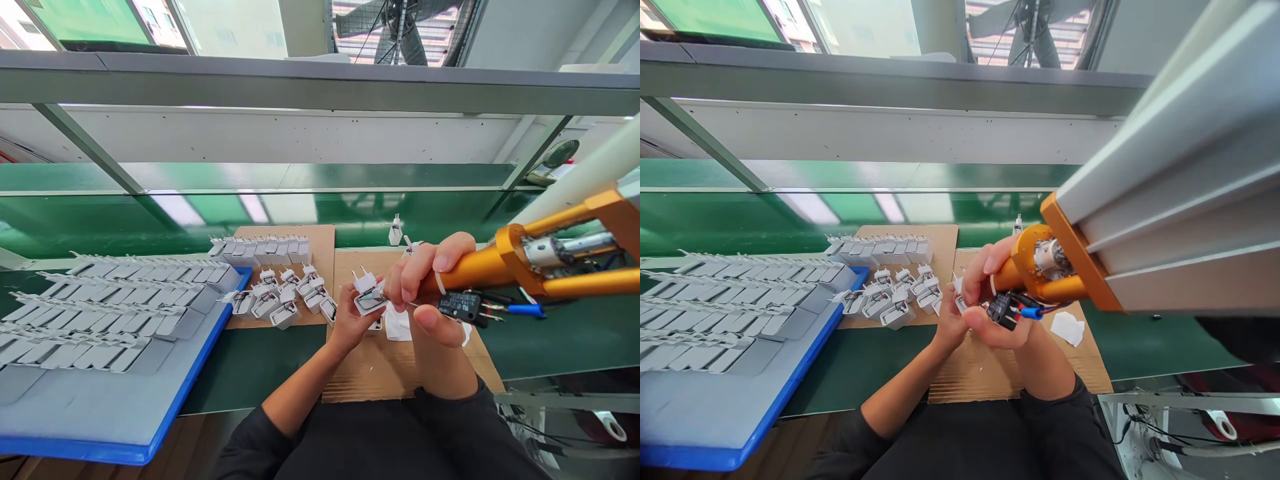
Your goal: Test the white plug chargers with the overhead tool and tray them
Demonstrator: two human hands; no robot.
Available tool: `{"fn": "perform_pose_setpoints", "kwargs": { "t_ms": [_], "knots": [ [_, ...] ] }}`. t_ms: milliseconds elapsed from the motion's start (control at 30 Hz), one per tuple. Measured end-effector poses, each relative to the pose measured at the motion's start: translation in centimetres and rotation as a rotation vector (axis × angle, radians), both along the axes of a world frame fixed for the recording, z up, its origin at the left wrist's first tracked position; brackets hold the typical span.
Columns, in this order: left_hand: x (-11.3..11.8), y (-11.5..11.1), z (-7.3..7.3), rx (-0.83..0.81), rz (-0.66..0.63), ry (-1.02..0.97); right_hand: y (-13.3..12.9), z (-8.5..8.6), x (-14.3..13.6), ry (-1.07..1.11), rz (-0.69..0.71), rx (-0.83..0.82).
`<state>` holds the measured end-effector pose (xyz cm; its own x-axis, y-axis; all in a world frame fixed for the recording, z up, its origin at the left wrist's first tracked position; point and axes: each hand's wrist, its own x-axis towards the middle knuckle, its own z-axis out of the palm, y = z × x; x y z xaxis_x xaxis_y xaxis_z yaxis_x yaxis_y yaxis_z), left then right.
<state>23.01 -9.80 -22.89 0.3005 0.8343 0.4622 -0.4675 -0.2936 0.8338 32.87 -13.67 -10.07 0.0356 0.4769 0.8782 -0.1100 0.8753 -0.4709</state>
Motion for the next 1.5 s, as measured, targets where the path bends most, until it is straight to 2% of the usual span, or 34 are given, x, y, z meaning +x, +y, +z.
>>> {"fn": "perform_pose_setpoints", "kwargs": {
  "t_ms": [200, 533, 767, 1133, 1233, 1500],
  "knots": [
    [0.1, -0.2, -0.1, -0.019, -0.019, -0.005, 0.1, -0.5, 0.5, -0.014, -0.024, -0.017],
    [0.0, -0.2, -0.2, -0.002, -0.019, -0.013, -0.3, 0.3, -0.1, -0.034, -0.008, -0.01],
    [0.0, -0.3, -0.2, -0.064, -0.036, 0.014, -0.3, 0.4, -0.3, -0.006, -0.032, -0.017],
    [-0.2, -0.3, 0.1, -0.072, -0.002, 0.057, -0.6, 0.5, -0.3, 0.0, -0.101, -0.066],
    [-0.2, -0.4, 0.2, -0.068, -0.006, 0.061, -0.6, 0.4, -0.2, -0.003, -0.077, -0.055],
    [0.1, -0.3, -0.4, -0.059, -0.027, 0.036, -0.4, 0.4, -0.3, 0.039, -0.083, -0.053]
  ]
}}
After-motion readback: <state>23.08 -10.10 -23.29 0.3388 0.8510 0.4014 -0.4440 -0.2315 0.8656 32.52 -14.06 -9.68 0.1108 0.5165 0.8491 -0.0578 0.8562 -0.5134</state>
